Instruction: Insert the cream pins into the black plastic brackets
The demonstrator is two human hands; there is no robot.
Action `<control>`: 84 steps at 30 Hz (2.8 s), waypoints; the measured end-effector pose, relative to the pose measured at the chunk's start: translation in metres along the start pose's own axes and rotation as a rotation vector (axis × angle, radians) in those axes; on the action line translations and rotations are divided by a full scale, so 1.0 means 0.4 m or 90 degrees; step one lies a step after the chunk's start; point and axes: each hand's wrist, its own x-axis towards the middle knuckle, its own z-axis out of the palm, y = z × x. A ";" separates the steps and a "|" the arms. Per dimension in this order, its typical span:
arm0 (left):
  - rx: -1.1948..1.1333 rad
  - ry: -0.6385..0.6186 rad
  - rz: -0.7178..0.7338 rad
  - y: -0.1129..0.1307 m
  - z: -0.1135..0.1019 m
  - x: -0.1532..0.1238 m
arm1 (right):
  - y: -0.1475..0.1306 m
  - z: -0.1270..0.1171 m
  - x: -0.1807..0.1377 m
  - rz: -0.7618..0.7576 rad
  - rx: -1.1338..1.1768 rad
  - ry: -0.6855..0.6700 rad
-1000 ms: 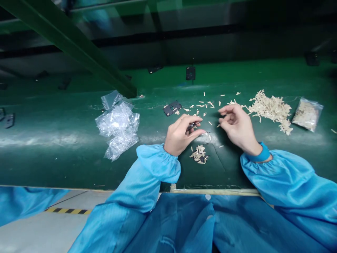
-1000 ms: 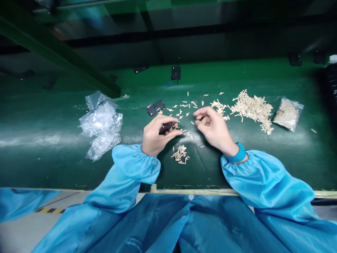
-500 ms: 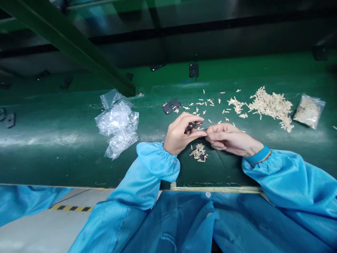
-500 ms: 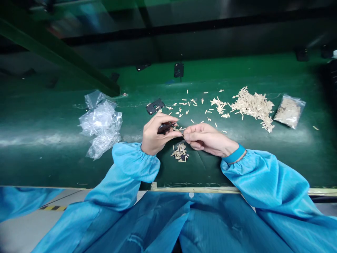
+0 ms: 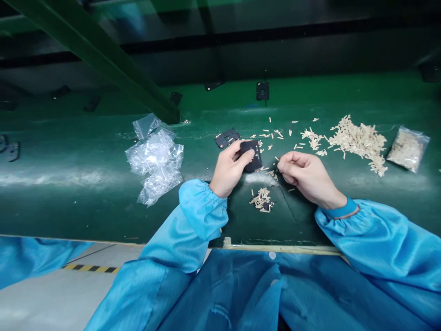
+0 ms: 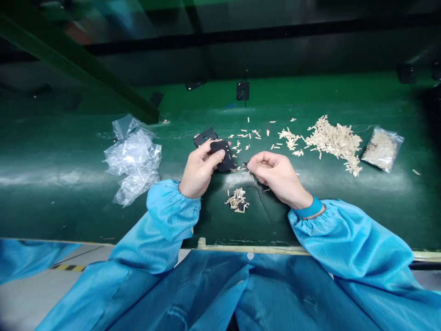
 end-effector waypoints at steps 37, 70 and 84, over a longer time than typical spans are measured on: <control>0.033 0.027 -0.114 0.025 0.065 -0.025 | 0.036 0.033 -0.015 -0.200 -0.354 0.102; -0.048 0.020 -0.142 0.035 0.069 -0.017 | -0.005 0.034 -0.008 -0.077 -0.175 0.047; -0.045 0.016 -0.135 0.037 0.068 -0.017 | -0.008 0.028 -0.003 -0.089 -0.168 0.031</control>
